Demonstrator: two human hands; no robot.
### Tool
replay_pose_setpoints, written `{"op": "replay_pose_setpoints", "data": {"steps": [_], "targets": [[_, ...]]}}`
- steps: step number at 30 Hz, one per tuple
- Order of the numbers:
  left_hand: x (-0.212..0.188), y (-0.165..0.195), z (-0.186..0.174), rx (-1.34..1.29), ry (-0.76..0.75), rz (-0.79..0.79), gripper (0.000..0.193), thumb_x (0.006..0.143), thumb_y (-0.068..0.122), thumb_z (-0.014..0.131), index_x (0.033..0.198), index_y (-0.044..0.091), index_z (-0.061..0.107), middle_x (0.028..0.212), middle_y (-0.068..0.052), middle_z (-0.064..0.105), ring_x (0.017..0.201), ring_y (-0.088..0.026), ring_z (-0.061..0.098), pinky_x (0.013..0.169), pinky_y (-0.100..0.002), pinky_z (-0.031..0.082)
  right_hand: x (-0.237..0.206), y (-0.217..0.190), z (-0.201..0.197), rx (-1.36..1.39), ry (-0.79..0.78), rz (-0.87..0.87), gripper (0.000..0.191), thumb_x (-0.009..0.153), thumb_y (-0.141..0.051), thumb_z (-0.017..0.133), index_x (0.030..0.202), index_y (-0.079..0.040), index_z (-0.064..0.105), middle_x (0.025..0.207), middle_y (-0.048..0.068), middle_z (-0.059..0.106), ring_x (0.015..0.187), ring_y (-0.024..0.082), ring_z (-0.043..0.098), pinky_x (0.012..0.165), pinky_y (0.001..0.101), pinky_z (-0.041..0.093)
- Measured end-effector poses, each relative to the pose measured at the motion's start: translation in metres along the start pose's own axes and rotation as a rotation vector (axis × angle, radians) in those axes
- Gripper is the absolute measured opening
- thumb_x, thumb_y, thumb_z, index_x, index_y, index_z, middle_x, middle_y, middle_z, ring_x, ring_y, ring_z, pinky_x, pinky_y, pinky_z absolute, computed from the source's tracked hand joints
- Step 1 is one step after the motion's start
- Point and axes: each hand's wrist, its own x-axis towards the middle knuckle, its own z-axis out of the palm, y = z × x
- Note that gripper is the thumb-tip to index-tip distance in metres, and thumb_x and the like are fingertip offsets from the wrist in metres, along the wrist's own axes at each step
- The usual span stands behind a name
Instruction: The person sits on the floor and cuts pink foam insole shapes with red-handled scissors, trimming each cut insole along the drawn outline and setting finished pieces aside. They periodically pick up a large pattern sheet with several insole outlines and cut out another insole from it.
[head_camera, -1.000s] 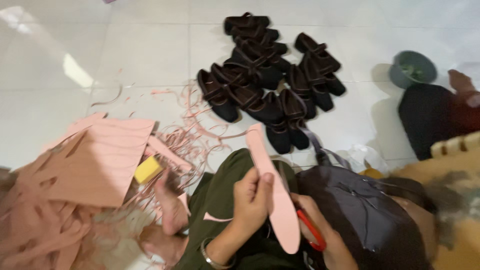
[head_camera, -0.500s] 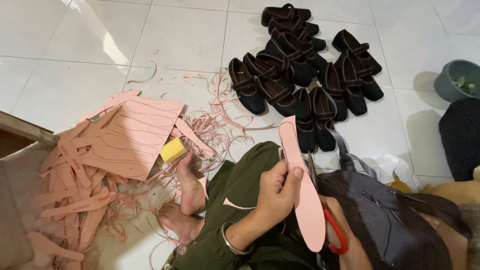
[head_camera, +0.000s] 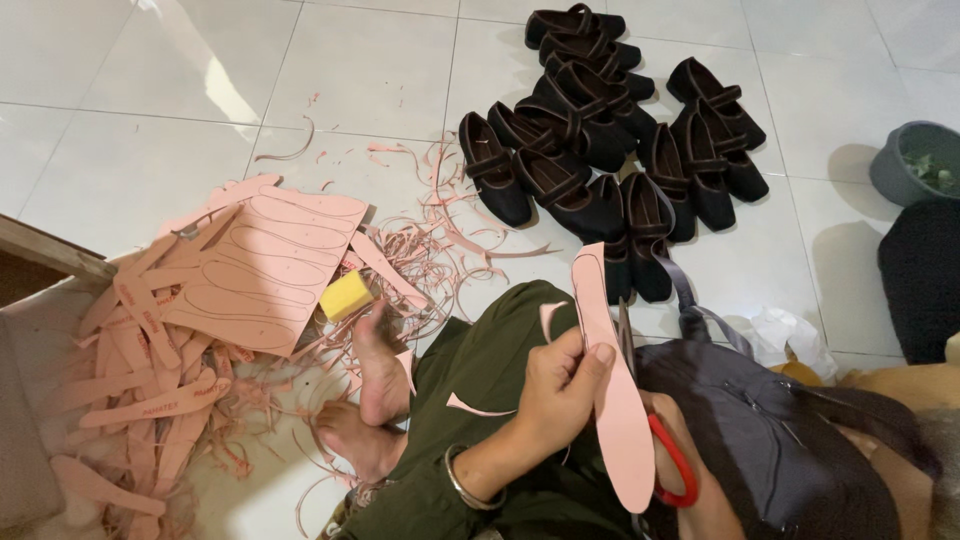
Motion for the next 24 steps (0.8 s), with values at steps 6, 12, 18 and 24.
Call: {"op": "replay_pose_setpoints", "data": {"steps": [6,12,18,24], "targets": [[0.011,0.001,-0.009,0.011,0.058,-0.009,0.02,0.104,0.016,0.06,0.098,-0.002,0.068,0.071,0.0,0.065,0.063,-0.003,0.057,0.055,-0.023,0.046,0.005,-0.002,0.005,0.071,-0.045,0.086,0.019,0.09,-0.015,0.064,0.092,0.002,0.069,0.075,0.001,0.066,0.064,0.009,0.058,0.054,0.0277,0.05],[0.004,-0.003,-0.001,-0.063,0.011,-0.065,0.021,0.105,0.017,0.061,0.098,-0.002,0.067,0.074,0.002,0.064,0.065,-0.002,0.055,0.056,-0.022,0.045,0.003,-0.005,0.007,0.073,0.013,0.226,0.02,0.091,-0.019,0.062,0.091,0.0,0.069,0.072,0.002,0.065,0.059,0.01,0.059,0.051,0.0286,0.05],[0.002,-0.006,0.001,-0.126,0.015,-0.115,0.021,0.105,0.018,0.06,0.099,0.0,0.066,0.072,0.003,0.063,0.061,-0.002,0.055,0.053,-0.022,0.044,0.005,0.01,0.003,-0.065,0.003,0.129,0.018,0.089,-0.017,0.067,0.089,0.0,0.073,0.073,0.001,0.067,0.062,0.008,0.061,0.053,0.0262,0.05],[-0.001,-0.013,-0.001,-0.081,0.003,-0.071,0.021,0.106,0.017,0.061,0.098,-0.001,0.066,0.075,0.002,0.066,0.066,-0.002,0.058,0.057,-0.022,0.047,0.009,0.02,0.004,0.167,0.042,0.255,0.02,0.093,-0.017,0.063,0.092,0.001,0.071,0.074,0.0,0.065,0.061,0.01,0.059,0.052,0.0266,0.047]]}}
